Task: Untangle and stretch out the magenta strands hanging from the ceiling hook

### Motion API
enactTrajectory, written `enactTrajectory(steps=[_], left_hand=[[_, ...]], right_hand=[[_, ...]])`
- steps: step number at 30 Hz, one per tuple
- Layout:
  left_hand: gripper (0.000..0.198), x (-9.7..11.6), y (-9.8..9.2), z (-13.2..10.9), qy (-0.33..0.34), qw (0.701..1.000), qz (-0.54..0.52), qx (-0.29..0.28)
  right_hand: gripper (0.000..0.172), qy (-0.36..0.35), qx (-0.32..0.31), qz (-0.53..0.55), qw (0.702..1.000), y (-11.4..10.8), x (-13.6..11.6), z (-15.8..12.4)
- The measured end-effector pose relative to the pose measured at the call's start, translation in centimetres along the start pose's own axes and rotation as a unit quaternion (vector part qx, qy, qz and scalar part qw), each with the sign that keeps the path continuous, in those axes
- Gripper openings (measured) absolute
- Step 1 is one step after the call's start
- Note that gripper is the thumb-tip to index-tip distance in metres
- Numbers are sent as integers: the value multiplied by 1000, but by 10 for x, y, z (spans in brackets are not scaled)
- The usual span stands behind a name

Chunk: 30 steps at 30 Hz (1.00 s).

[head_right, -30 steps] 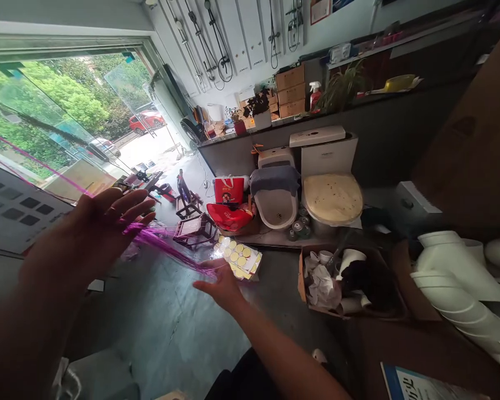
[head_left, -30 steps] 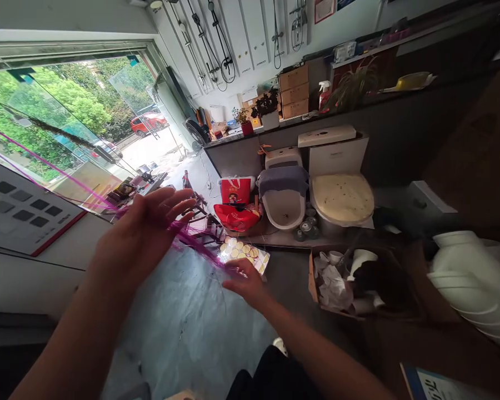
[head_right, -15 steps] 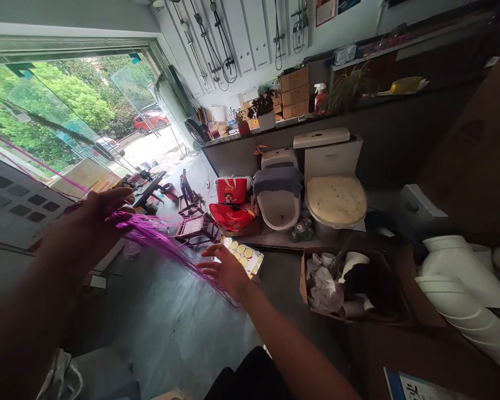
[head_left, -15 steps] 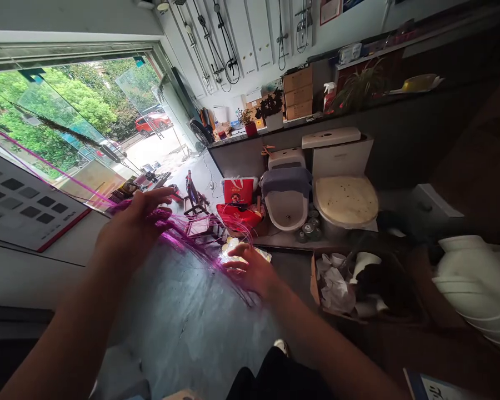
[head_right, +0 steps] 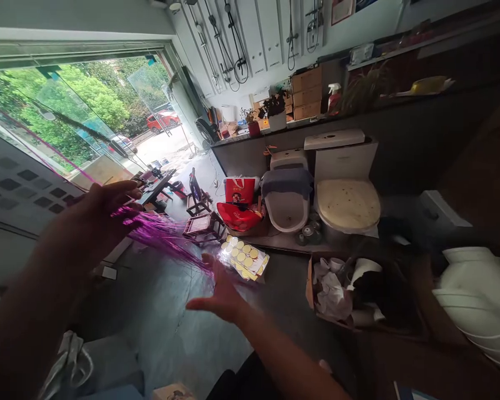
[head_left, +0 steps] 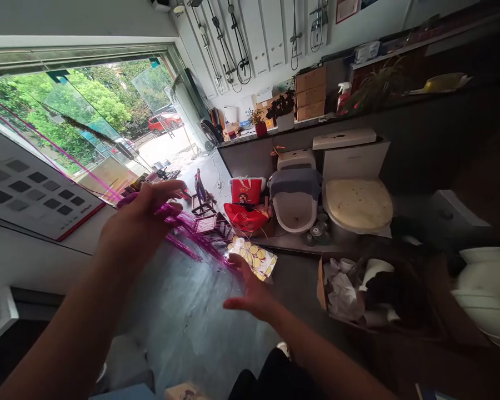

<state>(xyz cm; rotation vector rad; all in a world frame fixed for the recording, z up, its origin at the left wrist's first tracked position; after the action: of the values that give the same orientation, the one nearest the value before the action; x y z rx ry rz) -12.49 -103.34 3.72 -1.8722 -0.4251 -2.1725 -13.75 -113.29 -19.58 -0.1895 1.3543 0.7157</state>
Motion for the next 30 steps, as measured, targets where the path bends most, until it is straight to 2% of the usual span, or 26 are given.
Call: enactTrajectory(steps=[1, 3, 4, 6, 8, 10, 12, 15, 18, 22, 26, 28, 30], left_hand=[[35, -1, 2, -2, -2, 1000, 0, 0], [35, -1, 9, -7, 3, 1000, -4, -8], [36, -1, 13, -10, 6, 1000, -7, -21], [36, 0, 22, -16, 15, 999, -7, -48], [37, 2, 24, -21, 21, 999, -3, -47], [38, 4, 21, -23, 20, 1000, 3, -23], [39, 4, 15, -23, 11, 1000, 3, 0], [38, 4, 7, -16, 7, 1000, 0, 8], [34, -1, 0, -4, 6, 1000, -9, -3], [33, -26, -12, 12, -75, 997, -25, -13], [36, -53, -33, 24, -154, 986, -49, 42], [36, -59, -43, 30, -160, 984, -59, 54], [36, -55, -47, 39, -124, 990, -57, 21]], right_hand=[[97, -14, 2, -38, 999, 3, 0, -3], [96, -39, 68, -109, 991, 3, 1, -6], [86, -52, 115, -132, 983, 1, 1, -6], [52, -70, 184, -148, 969, -4, -2, -3], [22, -72, 201, -132, 968, -7, -8, 4], [14, -55, 208, -85, 973, -15, -14, 8], [11, -23, 211, 12, 977, -25, -14, 9], [11, 41, 149, 215, 964, -29, -4, 6], [9, 93, 75, 307, 944, -33, -5, -2], [15, 106, 42, 282, 953, -58, -35, -19], [29, 133, -15, 236, 963, -87, -61, -41], [29, 163, -45, 204, 964, -103, -61, -57], [25, 195, -70, 164, 964, -119, -57, -74]])
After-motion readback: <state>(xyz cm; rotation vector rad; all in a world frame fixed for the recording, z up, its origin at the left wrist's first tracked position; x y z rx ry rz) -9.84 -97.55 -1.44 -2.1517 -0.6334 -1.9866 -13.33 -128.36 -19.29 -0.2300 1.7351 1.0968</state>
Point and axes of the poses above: each hand's wrist, its own z-axis towards the middle knuckle, its own y-axis out of the palm, x = y × z, the point moved 7 cm from there along z, towards the middle knuckle, and after that the axes turned 1 degree about y, right-handed, at the moved point
